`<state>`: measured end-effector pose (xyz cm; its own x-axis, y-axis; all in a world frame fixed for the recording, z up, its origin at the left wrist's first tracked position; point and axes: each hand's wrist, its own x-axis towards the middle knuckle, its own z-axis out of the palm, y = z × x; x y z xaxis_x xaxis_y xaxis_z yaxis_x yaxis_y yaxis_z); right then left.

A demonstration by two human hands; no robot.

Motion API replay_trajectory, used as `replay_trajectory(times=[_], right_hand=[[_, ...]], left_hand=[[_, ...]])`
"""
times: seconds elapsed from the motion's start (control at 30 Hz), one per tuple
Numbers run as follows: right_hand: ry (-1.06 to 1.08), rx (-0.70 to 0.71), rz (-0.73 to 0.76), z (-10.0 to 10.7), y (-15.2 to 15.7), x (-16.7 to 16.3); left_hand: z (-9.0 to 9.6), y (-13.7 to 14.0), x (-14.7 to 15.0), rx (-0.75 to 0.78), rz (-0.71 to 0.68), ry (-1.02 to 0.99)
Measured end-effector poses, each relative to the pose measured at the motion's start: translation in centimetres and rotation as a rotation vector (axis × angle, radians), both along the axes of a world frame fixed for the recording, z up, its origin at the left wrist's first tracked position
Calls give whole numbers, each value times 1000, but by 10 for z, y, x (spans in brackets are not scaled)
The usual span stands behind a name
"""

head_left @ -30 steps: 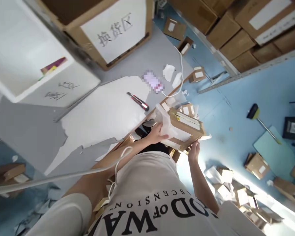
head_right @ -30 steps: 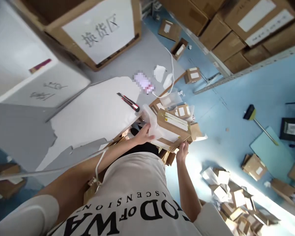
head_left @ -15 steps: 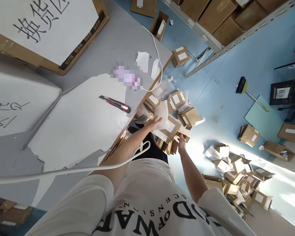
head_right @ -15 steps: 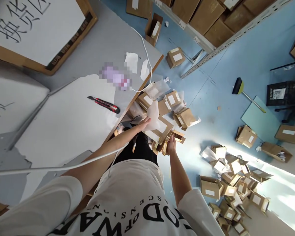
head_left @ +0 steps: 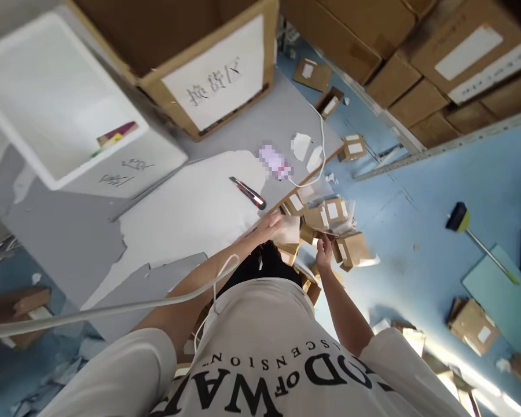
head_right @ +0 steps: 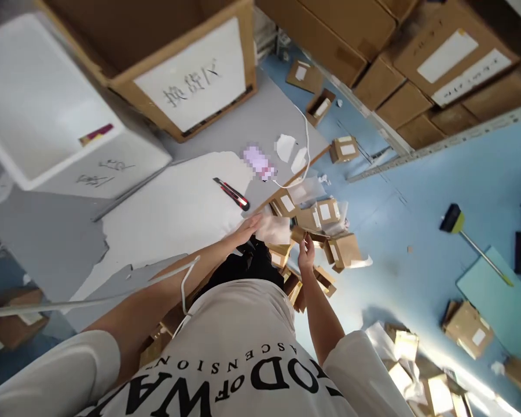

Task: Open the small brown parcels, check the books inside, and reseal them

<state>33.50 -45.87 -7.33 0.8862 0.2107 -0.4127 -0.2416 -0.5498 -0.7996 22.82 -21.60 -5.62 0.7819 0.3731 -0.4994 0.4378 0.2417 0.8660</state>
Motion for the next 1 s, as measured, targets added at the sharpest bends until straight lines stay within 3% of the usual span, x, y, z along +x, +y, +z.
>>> replay_trajectory(times=[0.17,0.3,0.43,0.57,0.77,1.0], right_hand=[[-144,159,291,30,96,30],[-189,286,501,46,177,30],[-188,390,732,56,250,3],[-181,419,1004,70,303,-47],[-177,507,1348,94,340,-144],[-51,661,1601,102,324,-247]], left_hand=[[41,44,-71,177,537,-184],[67,61,-144,332,940,-208],[82,49,-209,489,1291,-204],[90,15,-259,560,1604,-96],[86,-47,-311,643,1881,-51],[63,-108,-357,722,2097,-80]])
